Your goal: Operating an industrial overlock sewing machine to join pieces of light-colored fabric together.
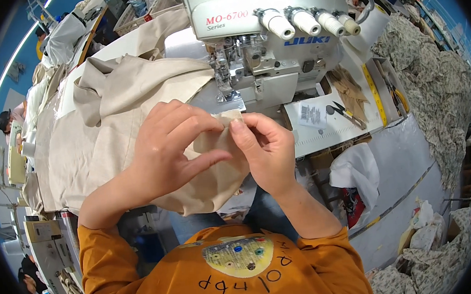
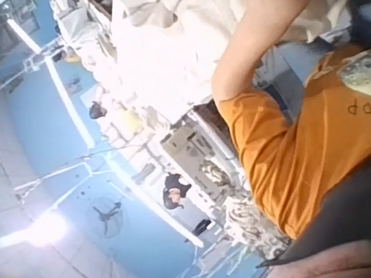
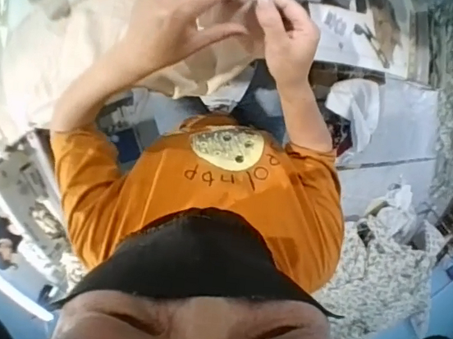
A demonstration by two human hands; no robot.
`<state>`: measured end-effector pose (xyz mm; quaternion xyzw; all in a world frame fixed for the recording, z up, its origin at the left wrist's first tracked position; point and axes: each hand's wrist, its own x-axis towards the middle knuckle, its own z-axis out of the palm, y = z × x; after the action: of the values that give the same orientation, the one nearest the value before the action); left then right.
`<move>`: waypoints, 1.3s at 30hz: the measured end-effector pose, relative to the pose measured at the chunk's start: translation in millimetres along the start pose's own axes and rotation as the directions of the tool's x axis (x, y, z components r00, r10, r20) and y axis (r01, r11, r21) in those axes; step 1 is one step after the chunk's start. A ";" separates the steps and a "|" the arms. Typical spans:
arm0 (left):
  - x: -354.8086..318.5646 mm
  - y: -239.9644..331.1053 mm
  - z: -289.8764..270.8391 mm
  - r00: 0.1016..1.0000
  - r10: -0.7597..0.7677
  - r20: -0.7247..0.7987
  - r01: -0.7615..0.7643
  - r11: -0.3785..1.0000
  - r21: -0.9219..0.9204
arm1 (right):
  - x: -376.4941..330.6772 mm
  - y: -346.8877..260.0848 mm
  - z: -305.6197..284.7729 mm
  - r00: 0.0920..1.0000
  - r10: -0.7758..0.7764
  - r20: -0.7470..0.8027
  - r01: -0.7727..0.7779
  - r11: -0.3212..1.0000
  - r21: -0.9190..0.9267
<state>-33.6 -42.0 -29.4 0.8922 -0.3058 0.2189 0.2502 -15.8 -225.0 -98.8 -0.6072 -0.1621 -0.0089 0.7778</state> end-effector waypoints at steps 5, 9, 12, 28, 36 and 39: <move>-0.6 -2.9 8.4 0.996 -0.051 0.069 0.055 0.997 -0.051 | -1.7 -0.5 -8.0 0.998 0.021 0.064 -0.029 0.992 0.119; 1.6 -3.3 2.3 0.994 -0.065 0.086 0.084 0.966 -0.246 | -1.7 -0.7 -11.3 0.999 0.046 0.028 -0.052 0.968 0.244; 4.2 -4.6 -2.9 0.979 -0.126 0.160 0.176 0.919 -0.354 | -3.1 -1.1 -13.0 0.982 0.184 0.050 -0.189 0.922 0.338; 18.2 0.8 -18.3 0.954 -0.125 0.273 0.194 0.951 -0.242 | 10.0 -17.7 -19.5 0.812 -0.518 0.268 0.583 0.732 -0.353; 13.8 -3.9 -12.5 0.971 -0.132 0.199 0.188 0.935 -0.299 | 4.7 -14.7 -16.4 0.891 -0.411 0.191 0.452 0.835 -0.314; 12.9 -3.4 -12.3 0.966 -0.164 0.200 0.216 0.937 -0.276 | 6.5 -13.2 -15.2 0.866 -0.465 0.185 0.501 0.802 -0.325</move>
<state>-25.0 -38.2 -13.9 0.8857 -0.2680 0.0668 0.3731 -8.8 -241.7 -87.8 -0.6780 -0.3441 -0.2072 0.6156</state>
